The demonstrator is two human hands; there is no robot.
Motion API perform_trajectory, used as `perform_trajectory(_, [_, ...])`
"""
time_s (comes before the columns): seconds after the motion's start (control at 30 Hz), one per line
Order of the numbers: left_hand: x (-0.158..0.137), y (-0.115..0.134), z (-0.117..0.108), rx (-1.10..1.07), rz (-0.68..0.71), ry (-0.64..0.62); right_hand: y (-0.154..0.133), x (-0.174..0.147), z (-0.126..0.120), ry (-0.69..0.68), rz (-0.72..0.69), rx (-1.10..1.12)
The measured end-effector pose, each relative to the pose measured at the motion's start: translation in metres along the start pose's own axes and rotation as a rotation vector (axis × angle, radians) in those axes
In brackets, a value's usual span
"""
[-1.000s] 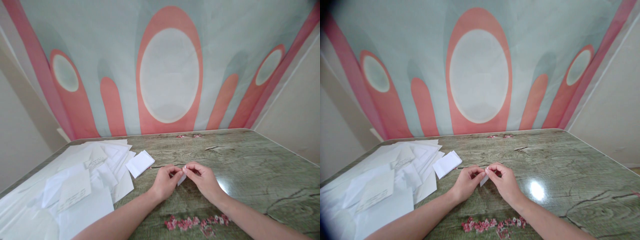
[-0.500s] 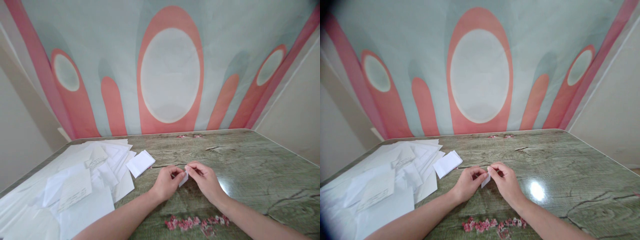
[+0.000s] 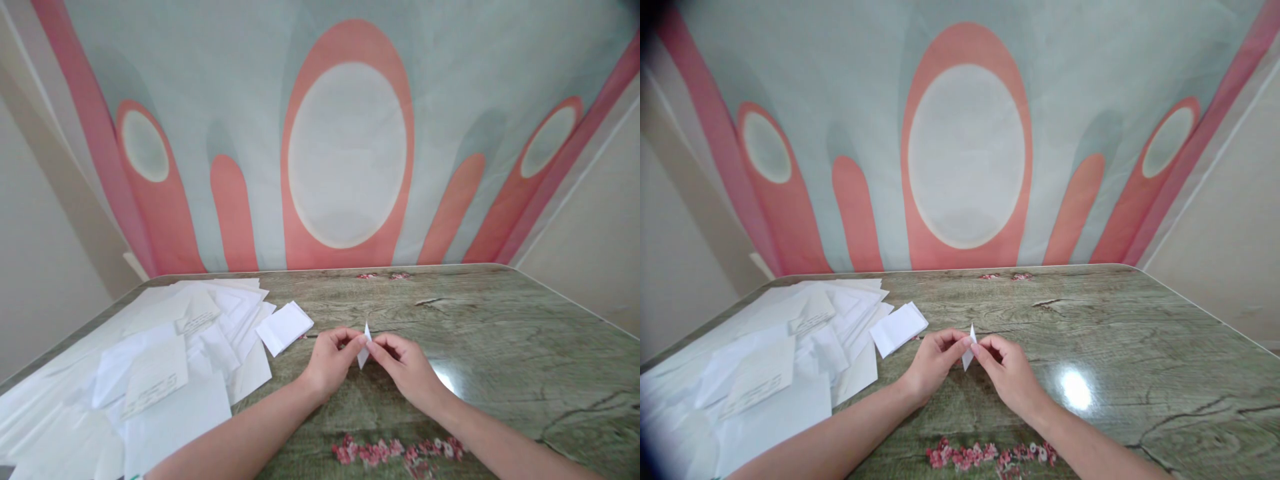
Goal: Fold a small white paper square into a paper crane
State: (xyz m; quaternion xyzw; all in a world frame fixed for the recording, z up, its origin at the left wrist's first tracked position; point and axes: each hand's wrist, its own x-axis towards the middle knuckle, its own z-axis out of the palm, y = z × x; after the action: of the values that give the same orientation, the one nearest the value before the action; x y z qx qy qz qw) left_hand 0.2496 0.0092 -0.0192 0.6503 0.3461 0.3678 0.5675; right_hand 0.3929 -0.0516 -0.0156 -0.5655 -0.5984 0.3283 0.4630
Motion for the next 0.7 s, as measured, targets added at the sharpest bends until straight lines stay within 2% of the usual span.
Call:
perform_trajectory(0.2, [0.000,-0.002,0.001,0.017,-0.005,-0.017,-0.004,-0.001,-0.002,0.025,-0.058,-0.095])
perform_trajectory(0.47, [0.000,0.007,0.000,-0.065,-0.017,0.026,-0.002,-0.002,0.003,-0.066,-0.003,-0.058])
perform_trajectory(0.7, [-0.002,0.009,0.001,-0.132,-0.071,0.016,-0.001,-0.001,0.003,-0.073,0.021,-0.103])
